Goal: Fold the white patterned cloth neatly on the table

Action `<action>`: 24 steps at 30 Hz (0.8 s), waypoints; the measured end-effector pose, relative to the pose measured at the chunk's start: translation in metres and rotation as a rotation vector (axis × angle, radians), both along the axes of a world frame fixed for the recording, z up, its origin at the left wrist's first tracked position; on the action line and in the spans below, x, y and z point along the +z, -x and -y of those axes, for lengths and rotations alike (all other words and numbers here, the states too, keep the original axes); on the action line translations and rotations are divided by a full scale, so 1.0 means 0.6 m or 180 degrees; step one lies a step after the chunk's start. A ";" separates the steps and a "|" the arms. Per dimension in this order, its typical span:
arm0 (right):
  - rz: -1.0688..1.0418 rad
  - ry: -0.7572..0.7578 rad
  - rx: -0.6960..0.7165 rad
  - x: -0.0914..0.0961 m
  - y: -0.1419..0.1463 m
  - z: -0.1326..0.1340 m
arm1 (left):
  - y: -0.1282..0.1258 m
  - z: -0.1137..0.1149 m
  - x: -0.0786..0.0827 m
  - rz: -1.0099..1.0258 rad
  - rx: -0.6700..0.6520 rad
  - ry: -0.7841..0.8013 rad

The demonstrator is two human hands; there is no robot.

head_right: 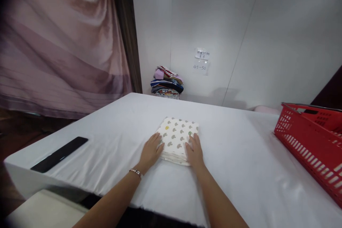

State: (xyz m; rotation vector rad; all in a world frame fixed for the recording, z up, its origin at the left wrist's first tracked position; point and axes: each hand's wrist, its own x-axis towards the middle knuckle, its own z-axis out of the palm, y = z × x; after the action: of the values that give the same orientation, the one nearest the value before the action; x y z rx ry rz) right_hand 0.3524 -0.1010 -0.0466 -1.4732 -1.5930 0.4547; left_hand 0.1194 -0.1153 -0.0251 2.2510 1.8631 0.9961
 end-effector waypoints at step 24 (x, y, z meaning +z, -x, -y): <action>0.0131 -0.0013 0.0917 0.014 0.053 0.043 | 0.117 -0.138 0.058 0.0672 0.1260 0.0947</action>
State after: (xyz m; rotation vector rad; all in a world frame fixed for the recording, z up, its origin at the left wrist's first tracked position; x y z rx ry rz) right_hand 0.3208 -0.1266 -0.0380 -1.2608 -1.8473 0.5864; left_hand 0.0493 -0.0325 0.0094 1.5865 2.2292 0.8807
